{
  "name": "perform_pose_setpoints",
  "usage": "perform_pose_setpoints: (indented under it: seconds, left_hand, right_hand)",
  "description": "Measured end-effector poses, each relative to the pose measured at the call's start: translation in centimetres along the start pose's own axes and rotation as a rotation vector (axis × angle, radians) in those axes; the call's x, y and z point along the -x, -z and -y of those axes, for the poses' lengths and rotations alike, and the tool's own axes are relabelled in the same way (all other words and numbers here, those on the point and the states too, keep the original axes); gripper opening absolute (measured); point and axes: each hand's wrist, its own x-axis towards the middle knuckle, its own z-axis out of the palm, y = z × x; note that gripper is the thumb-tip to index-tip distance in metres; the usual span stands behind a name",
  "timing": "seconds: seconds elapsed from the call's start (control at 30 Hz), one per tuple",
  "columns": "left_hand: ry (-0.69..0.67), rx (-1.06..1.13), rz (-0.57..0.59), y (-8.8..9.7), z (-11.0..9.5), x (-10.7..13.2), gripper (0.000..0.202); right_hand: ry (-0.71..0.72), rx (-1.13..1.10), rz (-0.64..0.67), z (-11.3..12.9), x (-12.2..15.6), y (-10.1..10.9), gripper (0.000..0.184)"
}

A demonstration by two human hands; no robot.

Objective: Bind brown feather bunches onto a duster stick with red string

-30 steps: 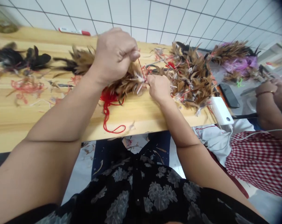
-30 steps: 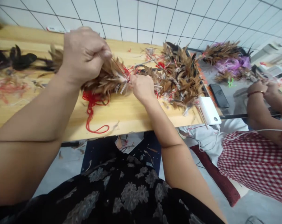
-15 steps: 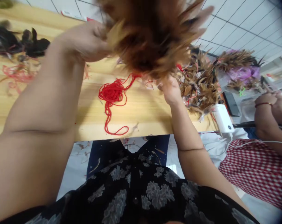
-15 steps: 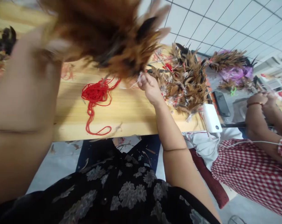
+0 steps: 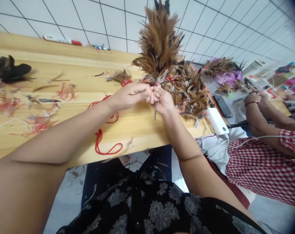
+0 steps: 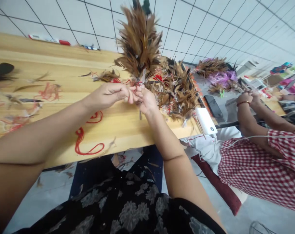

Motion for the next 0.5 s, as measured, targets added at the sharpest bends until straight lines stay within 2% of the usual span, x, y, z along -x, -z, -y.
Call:
perform_pose_setpoints:
  seconds: [0.1,0.17,0.33,0.5]
  left_hand:
    - [0.057,0.279,-0.225,-0.4,0.6,0.1,0.064]
    - [0.09,0.272,-0.313,-0.2,1.1,0.1,0.064]
    - [0.123,0.273,-0.362,0.5,2.2,-0.1,0.065]
    - [0.179,0.165,-0.425,0.8,4.9,-0.6,0.057]
  right_hand:
    - [-0.002,-0.042,-0.024,0.0,0.4,-0.6,0.038]
    - [0.033,-0.019,-0.05,0.3,0.6,-0.7,0.04]
    - [0.131,0.048,-0.089,0.7,0.5,-0.1,0.045]
    - [0.203,0.18,-0.112,-0.3,-0.3,0.1,0.044]
